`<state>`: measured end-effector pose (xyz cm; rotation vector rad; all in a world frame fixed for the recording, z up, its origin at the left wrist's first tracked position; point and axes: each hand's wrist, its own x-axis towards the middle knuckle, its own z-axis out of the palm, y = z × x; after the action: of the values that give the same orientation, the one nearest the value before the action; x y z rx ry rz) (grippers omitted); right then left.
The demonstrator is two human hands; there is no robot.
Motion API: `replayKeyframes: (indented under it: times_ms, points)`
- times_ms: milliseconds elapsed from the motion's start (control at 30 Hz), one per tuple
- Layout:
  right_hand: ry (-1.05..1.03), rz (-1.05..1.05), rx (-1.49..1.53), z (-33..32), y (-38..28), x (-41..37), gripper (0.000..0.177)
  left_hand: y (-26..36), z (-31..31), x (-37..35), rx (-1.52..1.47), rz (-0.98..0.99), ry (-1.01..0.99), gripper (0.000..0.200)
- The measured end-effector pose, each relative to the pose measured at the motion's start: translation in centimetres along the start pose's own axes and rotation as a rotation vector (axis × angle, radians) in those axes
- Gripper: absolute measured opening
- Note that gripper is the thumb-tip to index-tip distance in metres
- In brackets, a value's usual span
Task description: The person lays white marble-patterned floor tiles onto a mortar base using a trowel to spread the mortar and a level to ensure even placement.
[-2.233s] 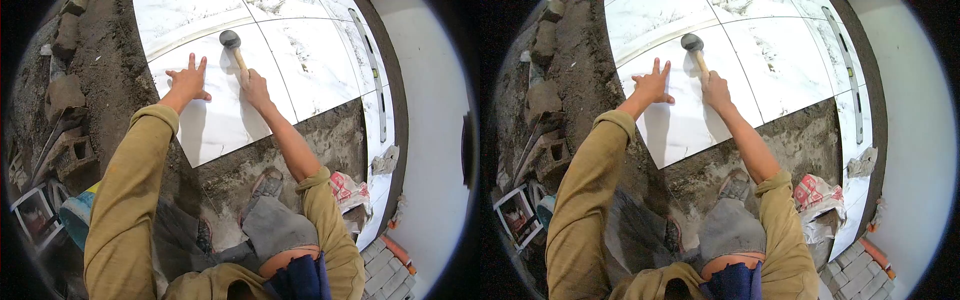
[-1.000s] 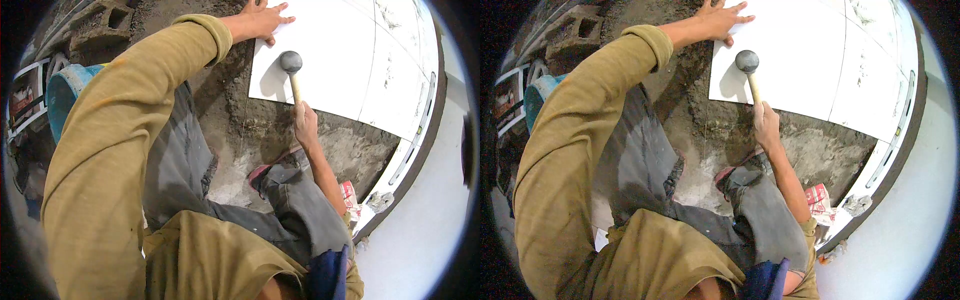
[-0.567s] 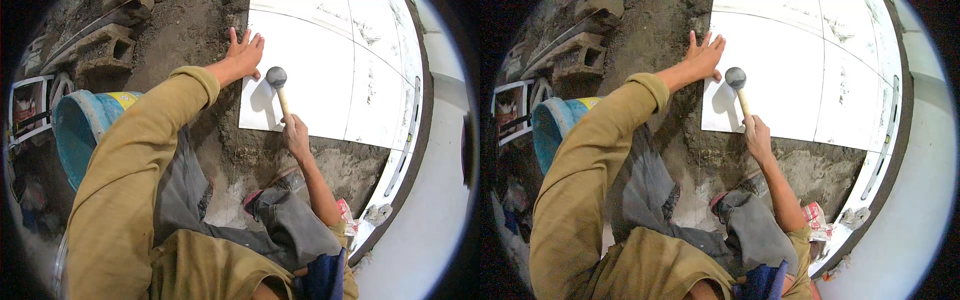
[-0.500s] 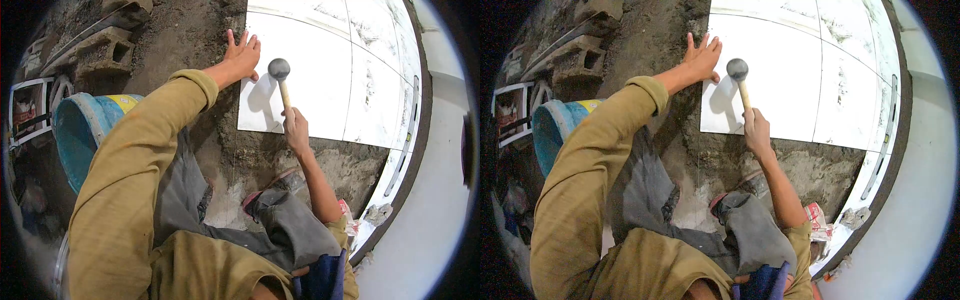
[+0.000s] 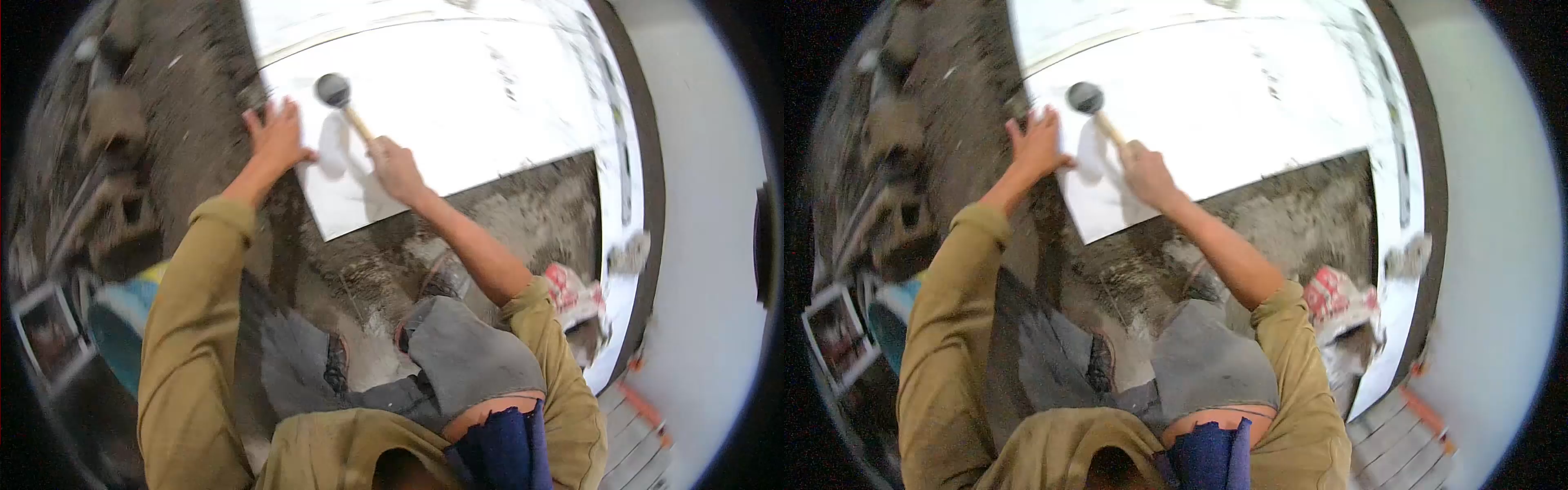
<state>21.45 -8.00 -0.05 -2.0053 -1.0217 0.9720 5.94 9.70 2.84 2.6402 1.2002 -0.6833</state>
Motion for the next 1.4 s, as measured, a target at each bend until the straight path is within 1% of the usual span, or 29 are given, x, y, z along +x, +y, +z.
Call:
replayKeyframes:
  times_ms: [100,133,167,200,233,300,367,400,433,467,500,567,633,667,733,767,833,867,900,933,967,1000,1033,1067,1100,1200,1267,1367,1400]
  points:
    - [0.012,0.065,-0.015,-2.5,-0.6,-3.6,0.04,1.0,-1.1,-0.7,0.052,-0.018,-0.004,0.115]
    - [0.063,0.031,-0.08,-2.7,0.6,-3.6,0.044,1.4,-1.3,-0.7,0.093,-0.023,-0.022,0.115]
    - [0.102,0.062,-0.057,-3.1,2.0,-3.9,0.044,1.9,-1.5,-0.7,0.136,-0.032,-0.043,0.115]
    - [0.06,0.074,-0.008,-4.0,2.4,-4.4,0.044,2.2,-1.6,-0.6,0.175,-0.026,-0.06,0.115]
    - [0.017,0.077,0.044,-4.9,2.5,-5.0,0.043,2.7,-1.7,-0.5,0.205,-0.023,-0.085,0.109]
    - [0.105,0.081,0.094,-5.8,2.3,-7.8,0.042,4.3,-1.4,0.1,0.17,0.044,-0.07,0.098]
    - [0.158,-0.093,0.201,-6.5,2.1,-11.1,0.042,6.5,4.1,2.2,-0.079,0.354,0.226,0.082]
    - [0.197,-0.151,0.253,-7.1,1.9,-12.5,0.039,8.6,5.4,3.5,-0.1,0.66,0.191,0.068]
    - [0.214,-0.14,0.267,-7.6,1.8,-13.6,0.039,13.2,5.9,3.8,-0.421,0.896,0.362,0.056]
    - [0.226,-0.141,0.312,-7.9,1.8,-14.4,0.038,18.4,2.7,1.5,-0.126,0.787,0.243,0.053]
    - [0.235,-0.145,0.356,-8.1,2.0,-14.9,0.037,22.1,3.6,1.7,0.017,0.726,0.284,0.053]
    - [0.248,-0.092,0.416,-8.1,3.0,-15.3,0.034,27.4,3.0,0.9,0.028,0.825,0.311,0.053]
    - [0.276,-0.057,0.379,-8.8,3.9,-16.1,0.034,29.9,3.9,0.8,0.012,0.927,0.378,0.052]
    - [0.278,-0.057,0.382,-9.2,4.2,-16.5,0.034,29.9,3.9,0.8,0.015,0.928,0.376,0.052]
    - [0.275,-0.011,0.349,-10.0,4.4,-16.9,0.034,28.6,3.8,1.5,-0.008,1.0,0.311,0.052]
    - [0.263,-0.045,0.35,-10.4,4.4,-17.0,0.034,27.1,3.2,2.0,0.028,0.938,0.259,0.055]
    - [0.213,-0.006,0.254,-11.0,3.9,-16.1,0.035,22.1,1.8,5.3,-0.023,0.582,0.154,0.077]
    - [0.195,-0.05,0.256,-11.1,3.6,-15.1,0.035,19.3,0.5,7.1,-0.054,0.326,0.06,0.093]
    - [0.167,-0.015,0.243,-11.3,3.2,-14.1,0.034,16.5,-1.0,9.0,-0.097,0.075,-0.037,0.11]
    - [0.14,0.029,0.23,-11.3,2.9,-13.0,0.034,12.8,-0.2,11.6,-0.088,0.039,-0.065,0.132]
    - [0.12,0.006,0.228,-11.2,3.3,-11.3,0.034,11.1,0.6,12.3,-0.094,0.011,-0.056,0.132]
    - [0.114,0.057,0.139,-10.8,4.1,-9.0,0.035,9.7,1.3,12.5,-0.041,0.091,-0.002,0.134]
    - [0.113,0.111,0.05,-10.8,4.3,-7.1,0.035,9.5,-0.1,11.6,0.015,0.176,0.048,0.135]
    - [0.101,0.101,0.048,-10.5,4.4,-5.8,0.035,10.3,-1.1,11.0,-0.043,0.068,-0.056,0.138]
    - [0.115,0.122,0.029,-10.4,4.2,-4.8,0.036,10.8,-1.6,10.9,-0.062,0.031,-0.084,0.137]
    - [0.132,0.146,-0.03,-10.5,4.4,-0.8,0.037,11.3,-3.2,9.9,-0.113,0.015,-0.096,0.135]
    - [0.178,0.15,-0.035,-9.8,5.6,1.8,0.037,11.8,-4.8,8.7,-0.181,0.008,-0.154,0.138]
    - [0.183,0.114,-0.024,-10.3,5.5,2.5,0.039,11.6,-4.6,8.9,-0.139,0.003,-0.117,0.135]
    - [0.18,0.144,-0.062,-10.3,5.7,2.7,0.039,11.7,-4.8,8.8,-0.155,0.002,-0.128,0.137]
